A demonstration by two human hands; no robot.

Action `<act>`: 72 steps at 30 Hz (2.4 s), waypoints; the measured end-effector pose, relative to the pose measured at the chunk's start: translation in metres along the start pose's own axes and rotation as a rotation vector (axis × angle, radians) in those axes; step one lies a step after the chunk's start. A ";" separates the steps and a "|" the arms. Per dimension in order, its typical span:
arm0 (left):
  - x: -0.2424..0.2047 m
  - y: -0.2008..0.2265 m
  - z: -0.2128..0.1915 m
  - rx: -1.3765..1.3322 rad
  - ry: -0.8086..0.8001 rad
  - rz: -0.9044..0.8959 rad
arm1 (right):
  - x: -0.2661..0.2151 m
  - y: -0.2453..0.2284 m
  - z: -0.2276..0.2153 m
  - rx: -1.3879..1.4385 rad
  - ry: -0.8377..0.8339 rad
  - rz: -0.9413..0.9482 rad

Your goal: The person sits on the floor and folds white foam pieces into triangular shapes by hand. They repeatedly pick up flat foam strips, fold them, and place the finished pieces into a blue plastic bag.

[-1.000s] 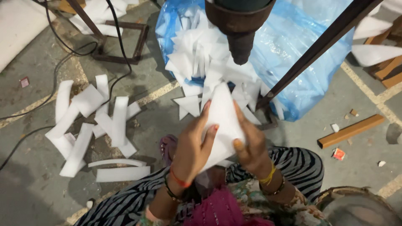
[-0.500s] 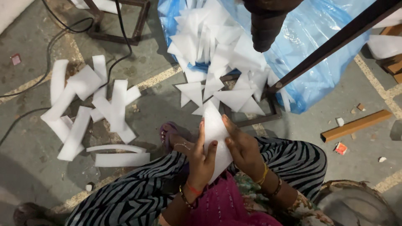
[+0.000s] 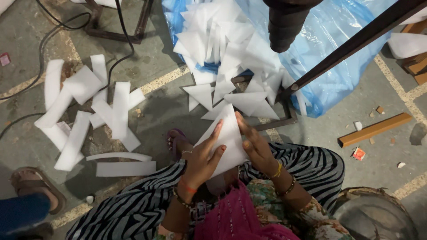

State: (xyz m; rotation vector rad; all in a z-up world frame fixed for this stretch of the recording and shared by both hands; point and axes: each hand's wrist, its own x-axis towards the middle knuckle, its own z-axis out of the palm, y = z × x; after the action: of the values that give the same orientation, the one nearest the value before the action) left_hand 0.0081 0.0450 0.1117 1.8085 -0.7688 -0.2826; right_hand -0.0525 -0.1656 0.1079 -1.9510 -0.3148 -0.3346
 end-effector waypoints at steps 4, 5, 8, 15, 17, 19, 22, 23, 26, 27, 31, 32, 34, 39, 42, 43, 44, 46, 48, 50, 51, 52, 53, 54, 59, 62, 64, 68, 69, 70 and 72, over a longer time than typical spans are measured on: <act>-0.001 -0.001 -0.003 0.006 -0.043 0.019 | -0.002 0.010 0.004 0.022 0.048 -0.071; -0.001 -0.001 -0.003 0.006 -0.049 0.020 | -0.003 0.011 0.006 0.002 0.061 -0.087; -0.001 0.000 -0.003 -0.004 -0.068 0.021 | -0.005 0.013 0.007 0.074 0.072 -0.038; 0.001 0.012 -0.003 -0.066 -0.091 -0.023 | -0.011 0.022 0.012 0.571 0.170 0.206; 0.002 0.015 -0.004 -0.099 -0.100 -0.050 | -0.010 0.027 0.013 0.541 0.165 0.185; 0.003 0.015 -0.004 -0.085 -0.095 -0.034 | -0.011 0.031 0.014 0.533 0.166 0.181; 0.001 0.014 -0.004 -0.080 -0.082 -0.071 | -0.012 0.033 0.014 0.539 0.175 0.180; 0.000 0.012 -0.003 -0.080 -0.075 -0.091 | -0.012 0.033 0.013 0.531 0.176 0.167; -0.002 -0.003 0.002 0.051 -0.108 -0.205 | -0.007 0.034 0.007 0.545 0.157 0.216; -0.002 -0.010 0.003 0.135 -0.067 -0.037 | -0.007 0.037 0.005 0.556 0.148 0.249; -0.003 -0.025 0.001 0.295 -0.035 0.329 | -0.008 0.063 0.008 0.980 0.050 0.690; -0.003 -0.024 0.000 0.292 -0.058 0.343 | -0.012 0.070 0.011 1.084 0.041 0.701; 0.000 -0.020 -0.001 0.350 -0.149 0.345 | -0.025 0.082 0.015 1.288 0.020 0.730; 0.007 -0.007 -0.007 0.508 -0.071 0.374 | -0.027 0.083 0.009 1.512 0.075 0.795; 0.011 -0.002 -0.006 0.504 0.217 0.259 | -0.013 0.067 0.001 1.208 0.228 0.798; 0.008 -0.002 -0.009 0.397 0.284 0.158 | -0.010 0.062 0.001 1.116 0.224 0.743; 0.006 -0.001 -0.010 0.289 0.350 0.057 | -0.009 0.058 0.001 1.025 0.220 0.687; 0.004 0.005 -0.004 0.062 0.363 0.074 | -0.006 0.058 0.003 0.937 0.241 0.693; 0.000 0.020 0.011 -0.328 0.261 0.098 | -0.003 0.064 0.009 0.944 0.294 0.817; -0.011 0.046 0.032 -0.678 -0.071 0.059 | -0.003 0.070 0.015 1.043 0.299 0.794; -0.019 0.063 0.042 -1.049 -0.276 0.133 | -0.004 0.071 0.018 1.093 0.302 0.785; -0.023 0.077 0.046 -1.282 -0.459 0.169 | -0.004 0.072 0.018 1.056 0.264 0.778; -0.030 0.094 0.053 -1.475 -0.622 0.173 | -0.007 0.071 0.017 1.018 0.223 0.779; -0.032 0.104 0.054 -1.531 -0.613 0.161 | -0.008 0.070 0.017 0.980 0.182 0.780; -0.057 0.079 0.046 -1.651 -0.568 0.087 | -0.010 0.063 0.020 1.010 0.177 0.783; -0.065 0.072 0.044 -1.641 -0.545 0.061 | -0.012 0.064 0.023 1.000 0.200 0.815; -0.070 0.072 0.046 -1.646 -0.530 0.037 | -0.017 0.070 0.023 1.035 0.234 0.832; -0.074 0.069 0.054 -1.672 -0.508 -0.002 | -0.023 0.087 0.024 1.219 0.327 0.784; -0.074 0.067 0.055 -1.679 -0.509 -0.006 | -0.027 0.092 0.023 1.278 0.354 0.755; -0.073 0.066 0.057 -1.687 -0.507 -0.017 | -0.031 0.099 0.022 1.284 0.379 0.761; -0.070 0.068 0.061 -1.702 -0.503 -0.037 | -0.042 0.116 0.020 1.294 0.431 0.776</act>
State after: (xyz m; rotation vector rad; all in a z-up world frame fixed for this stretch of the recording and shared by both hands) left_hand -0.1025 0.0294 0.1385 0.1152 -0.4735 -1.0427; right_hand -0.0472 -0.1943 -0.0136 -0.5839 0.4409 0.0132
